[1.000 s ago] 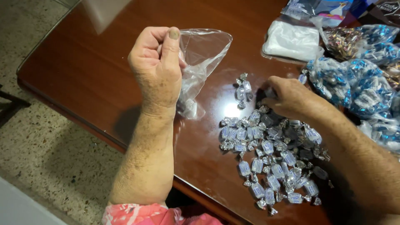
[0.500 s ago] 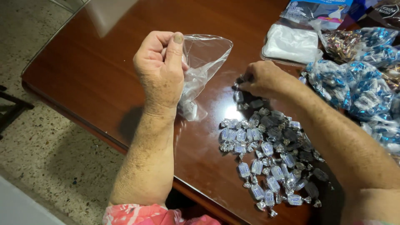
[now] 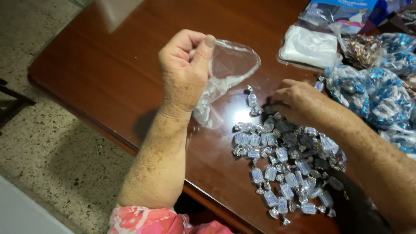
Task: Packaging small wrapped candies into plastic bags
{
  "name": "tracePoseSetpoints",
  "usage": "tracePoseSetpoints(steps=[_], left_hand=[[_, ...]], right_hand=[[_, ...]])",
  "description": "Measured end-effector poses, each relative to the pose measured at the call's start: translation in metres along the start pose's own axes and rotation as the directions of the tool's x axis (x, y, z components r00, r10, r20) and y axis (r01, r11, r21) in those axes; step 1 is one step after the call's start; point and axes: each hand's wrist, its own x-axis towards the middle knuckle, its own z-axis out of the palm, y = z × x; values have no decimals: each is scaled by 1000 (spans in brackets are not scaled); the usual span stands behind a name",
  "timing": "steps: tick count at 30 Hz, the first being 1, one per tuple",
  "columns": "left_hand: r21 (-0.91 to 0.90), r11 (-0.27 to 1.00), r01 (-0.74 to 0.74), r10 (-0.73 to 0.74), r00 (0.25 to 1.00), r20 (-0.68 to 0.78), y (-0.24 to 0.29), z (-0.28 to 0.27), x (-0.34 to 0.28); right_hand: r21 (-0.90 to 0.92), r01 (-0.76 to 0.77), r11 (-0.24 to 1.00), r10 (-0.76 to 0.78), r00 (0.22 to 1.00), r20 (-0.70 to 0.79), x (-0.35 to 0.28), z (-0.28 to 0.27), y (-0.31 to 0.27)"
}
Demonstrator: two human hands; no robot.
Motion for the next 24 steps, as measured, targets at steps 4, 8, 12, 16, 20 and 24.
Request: tracePoseSetpoints(steps=[4, 8, 12, 16, 20, 24], left_hand=[[-22, 1000, 4, -4, 1000, 29, 2, 2, -2], [43, 999, 9, -11, 999, 46, 9, 0, -2], [63, 998, 11, -14, 998, 55, 10, 1, -3], [151, 988, 2, -8, 999, 39, 1, 3, -3], [127, 991, 50, -57, 997, 54, 5, 7, -7], [36, 987, 155, -158, 984, 81, 11, 14, -13]], right_hand=[[-1, -216, 976, 214, 966, 144, -4, 11, -1], [13, 69, 998, -67, 990, -122, -9, 20, 11], [-87, -107, 990, 114, 990, 83, -4, 15, 5], [-14, -479, 878, 472, 858, 205, 0, -12, -17], [530, -346, 774, 462, 881, -100, -12, -32, -23], [471, 583, 662, 91, 561, -822, 0, -53, -72]])
